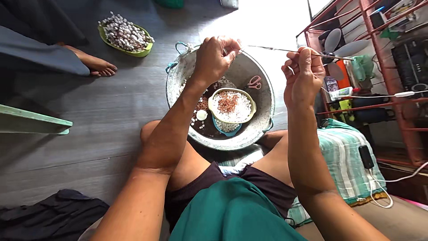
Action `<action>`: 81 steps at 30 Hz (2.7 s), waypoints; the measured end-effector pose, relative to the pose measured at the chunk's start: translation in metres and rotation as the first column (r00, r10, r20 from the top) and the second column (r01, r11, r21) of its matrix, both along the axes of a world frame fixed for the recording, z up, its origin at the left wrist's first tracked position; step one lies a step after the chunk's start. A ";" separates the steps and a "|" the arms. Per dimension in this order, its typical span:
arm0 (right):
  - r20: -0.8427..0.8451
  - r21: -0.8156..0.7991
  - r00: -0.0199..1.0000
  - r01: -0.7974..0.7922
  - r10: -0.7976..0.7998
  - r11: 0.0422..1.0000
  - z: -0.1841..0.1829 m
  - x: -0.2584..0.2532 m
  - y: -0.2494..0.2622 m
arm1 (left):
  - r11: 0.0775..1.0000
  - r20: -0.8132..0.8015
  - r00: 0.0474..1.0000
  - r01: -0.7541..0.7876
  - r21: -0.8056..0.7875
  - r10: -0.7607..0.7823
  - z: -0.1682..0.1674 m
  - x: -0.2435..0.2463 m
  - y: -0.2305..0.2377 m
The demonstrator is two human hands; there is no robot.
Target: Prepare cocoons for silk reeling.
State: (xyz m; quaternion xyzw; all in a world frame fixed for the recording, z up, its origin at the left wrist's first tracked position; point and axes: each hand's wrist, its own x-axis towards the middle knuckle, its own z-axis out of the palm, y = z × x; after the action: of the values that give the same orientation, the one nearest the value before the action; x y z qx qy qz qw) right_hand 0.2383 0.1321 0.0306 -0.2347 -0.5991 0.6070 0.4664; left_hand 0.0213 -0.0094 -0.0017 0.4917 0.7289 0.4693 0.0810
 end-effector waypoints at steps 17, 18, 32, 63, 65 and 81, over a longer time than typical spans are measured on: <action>0.028 0.070 0.999 -0.023 0.021 0.997 0.004 0.002 -0.002 | 1.000 -0.064 0.998 -0.008 0.000 0.008 0.000 0.000 0.000; 0.022 0.073 1.000 -0.020 0.018 0.997 0.004 0.002 -0.002 | 1.000 -0.064 0.998 -0.009 0.001 0.009 0.000 0.000 0.000; 0.031 0.150 0.999 0.005 -0.009 0.989 0.003 0.006 -0.005 | 0.999 -0.087 0.996 -0.006 -0.032 0.003 0.001 0.001 -0.001; 0.028 0.113 0.999 -0.027 0.024 0.993 0.001 0.009 -0.002 | 0.999 -0.114 0.993 0.000 -0.045 -0.005 -0.001 0.004 -0.001; 0.050 0.134 0.998 -0.032 0.026 0.990 0.000 0.008 -0.002 | 0.999 -0.123 0.992 0.000 -0.046 -0.006 -0.001 0.004 -0.001; 0.084 0.288 0.996 -0.029 0.005 0.957 0.004 0.010 0.000 | 0.998 -0.171 0.985 -0.008 -0.068 -0.004 -0.001 0.005 -0.001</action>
State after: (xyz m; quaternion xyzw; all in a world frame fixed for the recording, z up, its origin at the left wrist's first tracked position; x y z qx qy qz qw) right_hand 0.2480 0.1321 0.0343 -0.1837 -0.7021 0.5066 0.4654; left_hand 0.0265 -0.0106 -0.0031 0.5262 0.7495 0.4002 0.0346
